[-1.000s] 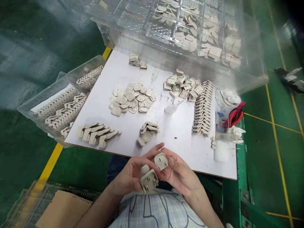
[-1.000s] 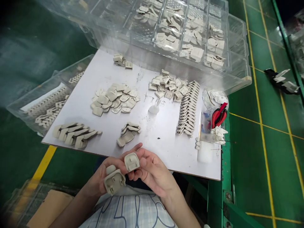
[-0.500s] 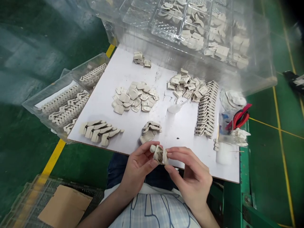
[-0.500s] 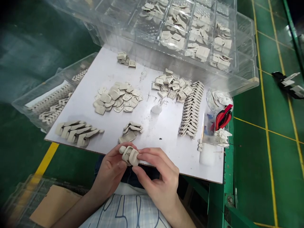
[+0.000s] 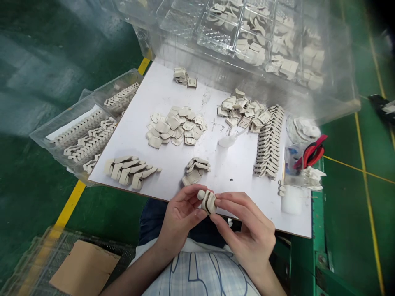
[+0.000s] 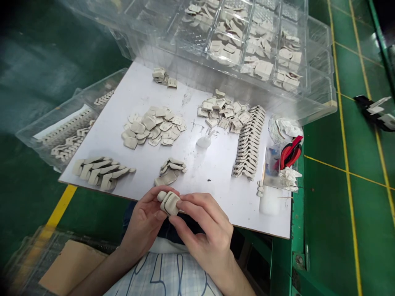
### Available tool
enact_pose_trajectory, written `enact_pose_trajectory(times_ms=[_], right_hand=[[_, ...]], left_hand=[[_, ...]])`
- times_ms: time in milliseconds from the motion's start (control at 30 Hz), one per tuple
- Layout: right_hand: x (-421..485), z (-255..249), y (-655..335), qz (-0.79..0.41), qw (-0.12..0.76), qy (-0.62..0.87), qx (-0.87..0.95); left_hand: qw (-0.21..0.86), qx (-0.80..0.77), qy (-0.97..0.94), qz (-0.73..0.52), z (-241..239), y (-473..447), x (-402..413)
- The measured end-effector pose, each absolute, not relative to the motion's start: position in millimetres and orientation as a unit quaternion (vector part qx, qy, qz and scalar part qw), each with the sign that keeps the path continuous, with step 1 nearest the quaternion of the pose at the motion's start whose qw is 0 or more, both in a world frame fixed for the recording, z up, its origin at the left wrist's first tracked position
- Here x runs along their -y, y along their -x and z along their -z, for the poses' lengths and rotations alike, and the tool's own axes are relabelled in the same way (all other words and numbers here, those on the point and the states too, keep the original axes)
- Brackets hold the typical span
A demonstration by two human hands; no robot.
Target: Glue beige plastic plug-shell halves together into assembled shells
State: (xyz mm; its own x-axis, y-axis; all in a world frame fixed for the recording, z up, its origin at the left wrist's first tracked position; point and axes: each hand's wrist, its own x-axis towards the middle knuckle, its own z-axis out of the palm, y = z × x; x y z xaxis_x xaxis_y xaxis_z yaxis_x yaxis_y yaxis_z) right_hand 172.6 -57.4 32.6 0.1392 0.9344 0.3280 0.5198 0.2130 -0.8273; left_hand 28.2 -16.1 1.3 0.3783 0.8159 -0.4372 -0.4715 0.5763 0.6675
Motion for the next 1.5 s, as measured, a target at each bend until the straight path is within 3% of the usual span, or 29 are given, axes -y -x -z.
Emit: enact_pose_trajectory(times_ms=[333,700,833,1133,1500], right_hand=[[56.4,-28.1,-170.6,-0.184,0.467,0.582,0.64],[59.3,-30.1,-174.6,-0.382,0.472,0.627,0.487],[58.5,-28.5,-175.0,-0.452,0.48,0.607,0.442],[63.0,-27.4,-168.4,-0.488,0.501,0.59,0.404],[66.4,-17.6,-167.2,-0.529,0.508,0.589,0.339]], left_hand=[[0.776,-0.401,-0.287,-0.395,-4.6,-24.7,17.8],[0.609,-0.414,-0.547,-0.399,-8.4,-22.2,21.4],[0.601,-0.389,-0.582,-0.386,-4.0,-19.2,21.8],[0.561,-0.363,-0.601,-0.437,3.1,-22.7,26.7],[0.522,-0.389,-0.636,-0.414,4.5,-26.3,25.3]])
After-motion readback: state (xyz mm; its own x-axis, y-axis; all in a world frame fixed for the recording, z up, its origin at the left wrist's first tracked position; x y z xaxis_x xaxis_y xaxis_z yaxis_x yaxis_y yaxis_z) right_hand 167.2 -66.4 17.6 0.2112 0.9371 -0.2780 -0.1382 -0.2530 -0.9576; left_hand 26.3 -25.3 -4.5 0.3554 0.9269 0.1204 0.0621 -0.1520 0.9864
